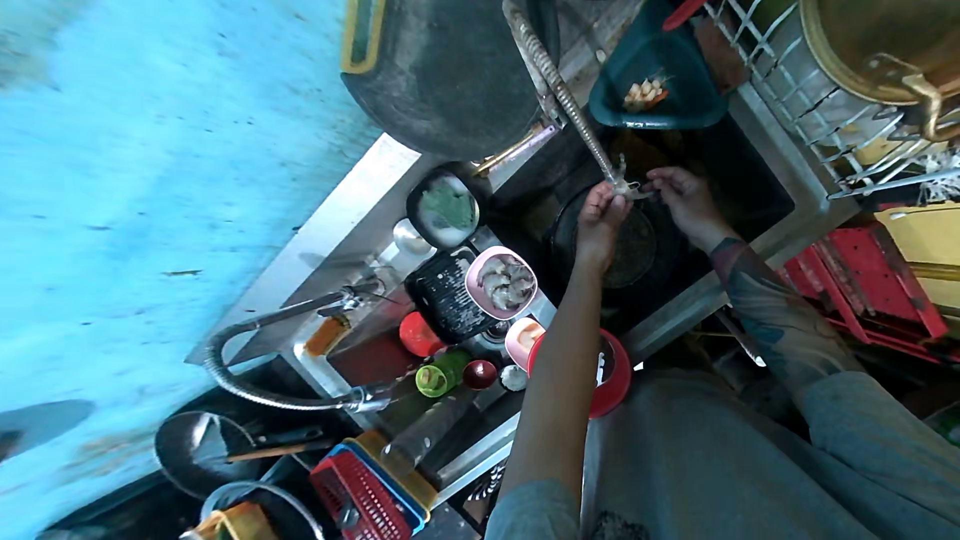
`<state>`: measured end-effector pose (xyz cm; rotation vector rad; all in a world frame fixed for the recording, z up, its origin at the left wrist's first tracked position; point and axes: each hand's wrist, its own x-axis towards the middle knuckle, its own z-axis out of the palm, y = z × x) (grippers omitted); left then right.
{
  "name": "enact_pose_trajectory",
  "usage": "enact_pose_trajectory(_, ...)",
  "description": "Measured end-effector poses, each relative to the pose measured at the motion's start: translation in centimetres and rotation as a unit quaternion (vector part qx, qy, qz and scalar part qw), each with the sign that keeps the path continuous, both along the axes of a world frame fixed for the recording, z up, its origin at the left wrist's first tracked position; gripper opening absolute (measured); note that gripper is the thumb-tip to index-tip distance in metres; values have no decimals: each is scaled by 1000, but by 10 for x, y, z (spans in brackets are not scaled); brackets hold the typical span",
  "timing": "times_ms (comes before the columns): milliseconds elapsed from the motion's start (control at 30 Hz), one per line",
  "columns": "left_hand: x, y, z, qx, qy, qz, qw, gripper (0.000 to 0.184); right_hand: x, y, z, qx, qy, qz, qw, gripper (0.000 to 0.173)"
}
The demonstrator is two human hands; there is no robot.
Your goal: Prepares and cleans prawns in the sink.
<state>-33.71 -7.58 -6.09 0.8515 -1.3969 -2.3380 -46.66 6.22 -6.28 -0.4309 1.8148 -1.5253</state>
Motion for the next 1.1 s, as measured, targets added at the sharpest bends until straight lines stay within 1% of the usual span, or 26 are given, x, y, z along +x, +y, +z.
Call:
enact_pose_trajectory(233, 2, -2, -1, 12, 5, 13, 1000, 35, 0, -2, 2, 2, 9, 6, 1000, 30)
enact_pose_trajectory(367, 9, -5, 1, 25, 13, 13, 1000, 40, 1, -4, 0, 2, 18, 8, 1000, 33)
enact_pose_trajectory(433, 14, -6, 1, 23, 14, 15, 1000, 43, 3, -6, 1, -4, 28, 29, 999, 33)
enact_pose_trajectory(467, 17, -8, 2, 3, 4, 13, 1000, 45, 5, -8, 2, -6, 37, 46, 998, 33)
enact_pose_trajectory(500, 20, -9, 3, -39, -20, 8, 999, 46, 7, -11, 2, -8, 46, 62, 997, 33)
enact_pose_trajectory(533, 23, -10, 6, -105, -65, -3, 992, 44, 9, -14, 1, -9, 54, 78, 995, 32)
enact_pose_trajectory(567, 26, -12, 11, -197, -137, -33, 970, 41, 11, -18, 0, -8, 60, 93, 994, 33)
enact_pose_trajectory(600, 29, -13, 18, -296, -226, -84, 924, 37, 14, -22, -1, 0, 64, 112, 992, 34)
enact_pose_trajectory(633, 32, -12, 28, -382, -316, -143, 857, 37, 16, -27, -1, 15, 65, 134, 989, 36)
enact_pose_trajectory(667, 34, -10, 37, -451, -382, -192, 784, 37, 19, -31, -1, 31, 62, 157, 985, 39)
enact_pose_trajectory(700, 37, -6, 42, -502, -422, -220, 723, 37, 22, -36, -1, 50, 53, 177, 982, 41)
enact_pose_trajectory(733, 40, -2, 46, -534, -445, -233, 681, 36, 26, -40, -2, 71, 35, 188, 979, 42)
enact_pose_trajectory(767, 43, 1, 49, -551, -458, -242, 654, 36, 29, -43, -4, 84, 14, 188, 978, 43)
enact_pose_trajectory(800, 46, 3, 52, -566, -461, -243, 638, 36, 33, -46, -8, 91, 1, 177, 980, 43)
enact_pose_trajectory(833, 51, 4, 55, -579, -455, -234, 636, 36, 35, -47, -10, 94, -11, 162, 982, 44)
enact_pose_trajectory(867, 56, 2, 59, -583, -443, -221, 644, 36, 37, -48, -10, 93, -25, 140, 985, 45)
enact_pose_trajectory(900, 61, 0, 64, -576, -431, -207, 663, 38, 39, -49, -9, 85, -41, 121, 988, 47)
enact_pose_trajectory(967, 77, -12, 76, -529, -398, -171, 730, 42, 40, -50, -14, 40, -60, 82, 994, 46)
enact_pose_trajectory(1000, 88, -19, 82, -498, -381, -151, 764, 43, 41, -50, -17, 10, -64, 64, 996, 41)
enact_pose_trajectory(1033, 101, -27, 88, -472, -371, -131, 789, 44, 41, -51, -21, -16, -64, 47, 997, 34)
enact_pose_trajectory(1100, 128, -43, 96, -430, -373, -92, 817, 44, 40, -54, -25, -40, -60, 24, 997, 27)
